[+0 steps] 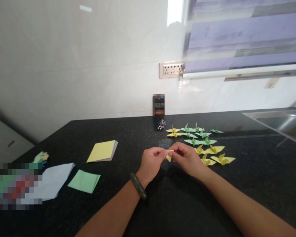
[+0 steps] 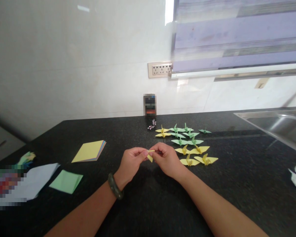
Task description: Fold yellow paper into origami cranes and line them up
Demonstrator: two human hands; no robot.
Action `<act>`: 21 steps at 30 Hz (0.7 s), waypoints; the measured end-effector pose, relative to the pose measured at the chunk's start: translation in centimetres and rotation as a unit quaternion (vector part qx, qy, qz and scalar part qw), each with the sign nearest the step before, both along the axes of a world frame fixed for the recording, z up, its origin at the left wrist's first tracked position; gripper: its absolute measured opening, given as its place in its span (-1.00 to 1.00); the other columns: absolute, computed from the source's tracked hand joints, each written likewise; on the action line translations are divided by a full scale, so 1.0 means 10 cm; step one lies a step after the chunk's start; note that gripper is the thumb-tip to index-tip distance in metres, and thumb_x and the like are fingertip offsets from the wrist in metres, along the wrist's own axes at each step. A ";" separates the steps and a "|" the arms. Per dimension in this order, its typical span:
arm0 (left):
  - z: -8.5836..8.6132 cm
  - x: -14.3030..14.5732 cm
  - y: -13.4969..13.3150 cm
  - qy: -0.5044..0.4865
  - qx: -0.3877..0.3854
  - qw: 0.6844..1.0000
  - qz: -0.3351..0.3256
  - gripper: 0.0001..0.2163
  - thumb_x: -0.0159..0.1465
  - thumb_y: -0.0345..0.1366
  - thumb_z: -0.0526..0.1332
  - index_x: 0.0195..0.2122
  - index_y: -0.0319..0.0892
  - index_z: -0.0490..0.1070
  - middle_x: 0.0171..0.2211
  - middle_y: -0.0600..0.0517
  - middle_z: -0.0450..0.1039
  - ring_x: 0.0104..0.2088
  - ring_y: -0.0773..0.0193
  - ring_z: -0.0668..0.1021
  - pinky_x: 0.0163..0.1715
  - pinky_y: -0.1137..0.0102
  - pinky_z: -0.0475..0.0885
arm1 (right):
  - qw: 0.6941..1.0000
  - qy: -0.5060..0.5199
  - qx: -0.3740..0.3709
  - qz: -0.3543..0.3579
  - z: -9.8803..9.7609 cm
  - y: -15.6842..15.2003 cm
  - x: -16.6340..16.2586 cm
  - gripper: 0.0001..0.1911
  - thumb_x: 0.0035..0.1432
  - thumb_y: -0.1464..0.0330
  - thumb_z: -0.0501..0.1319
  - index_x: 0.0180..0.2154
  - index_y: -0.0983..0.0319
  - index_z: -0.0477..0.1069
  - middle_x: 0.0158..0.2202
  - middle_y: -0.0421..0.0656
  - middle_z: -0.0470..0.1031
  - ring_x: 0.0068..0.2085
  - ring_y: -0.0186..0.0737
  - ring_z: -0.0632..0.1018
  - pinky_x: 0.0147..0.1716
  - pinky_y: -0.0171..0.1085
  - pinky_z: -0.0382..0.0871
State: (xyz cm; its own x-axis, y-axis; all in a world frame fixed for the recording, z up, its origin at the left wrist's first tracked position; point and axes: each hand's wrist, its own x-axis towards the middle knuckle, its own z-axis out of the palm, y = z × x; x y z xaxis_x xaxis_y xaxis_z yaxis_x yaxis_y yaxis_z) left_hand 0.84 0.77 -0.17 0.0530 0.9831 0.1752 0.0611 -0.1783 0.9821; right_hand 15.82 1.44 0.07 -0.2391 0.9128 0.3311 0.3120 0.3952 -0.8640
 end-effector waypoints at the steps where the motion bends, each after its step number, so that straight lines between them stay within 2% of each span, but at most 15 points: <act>1: -0.01 0.00 0.00 0.006 0.004 1.000 0.003 -0.83 0.05 -0.24 0.24 -0.54 -0.25 0.49 -0.61 0.05 0.45 -0.55 0.35 0.44 -0.50 0.48 0.32 | 1.000 0.001 -0.002 0.000 0.00 0.00 0.00 -0.84 0.04 0.30 0.16 -0.48 0.25 0.40 -0.60 -0.24 0.34 -0.55 -0.37 0.36 -0.55 -0.38 0.23; 8: -0.07 -0.02 0.03 -0.014 -0.004 1.000 -0.009 -0.82 0.06 -0.24 0.23 -0.54 -0.26 0.46 -0.57 0.02 0.46 -0.52 0.32 0.46 -0.46 0.44 0.36 | 0.991 0.076 -0.094 0.059 0.06 -0.01 0.00 -0.76 0.02 0.23 0.17 -0.42 0.29 0.41 -0.54 -0.20 0.41 -0.55 -0.38 0.37 -0.54 -0.36 0.28; 11: -0.06 -0.01 0.02 -0.020 -0.002 1.000 -0.013 -0.83 0.06 -0.25 0.22 -0.54 -0.26 0.45 -0.58 0.02 0.45 -0.52 0.33 0.46 -0.47 0.45 0.36 | 0.991 0.074 -0.101 0.049 0.03 0.01 -0.01 -0.75 0.03 0.21 0.17 -0.46 0.29 0.38 -0.57 -0.22 0.38 -0.57 -0.40 0.36 -0.55 -0.37 0.26; 16: -0.02 0.01 -0.01 -0.014 0.014 1.000 -0.014 -0.84 0.07 -0.28 0.22 -0.57 -0.26 0.43 -0.61 0.05 0.42 -0.56 0.37 0.43 -0.50 0.48 0.32 | 0.998 0.031 -0.055 0.016 -0.02 0.00 -0.02 -0.77 0.08 0.23 0.11 -0.46 0.27 0.33 -0.62 -0.26 0.29 -0.59 -0.39 0.32 -0.58 -0.37 0.21; 21: 0.02 0.02 -0.06 -0.024 0.025 0.999 -0.025 -0.83 0.09 -0.29 0.20 -0.58 -0.26 0.41 -0.62 0.06 0.40 -0.57 0.39 0.40 -0.52 0.49 0.30 | 0.999 -0.022 0.022 -0.015 0.03 -0.06 -0.04 -0.79 0.11 0.28 0.08 -0.50 0.25 0.29 -0.64 -0.27 0.26 -0.57 -0.38 0.31 -0.56 -0.38 0.19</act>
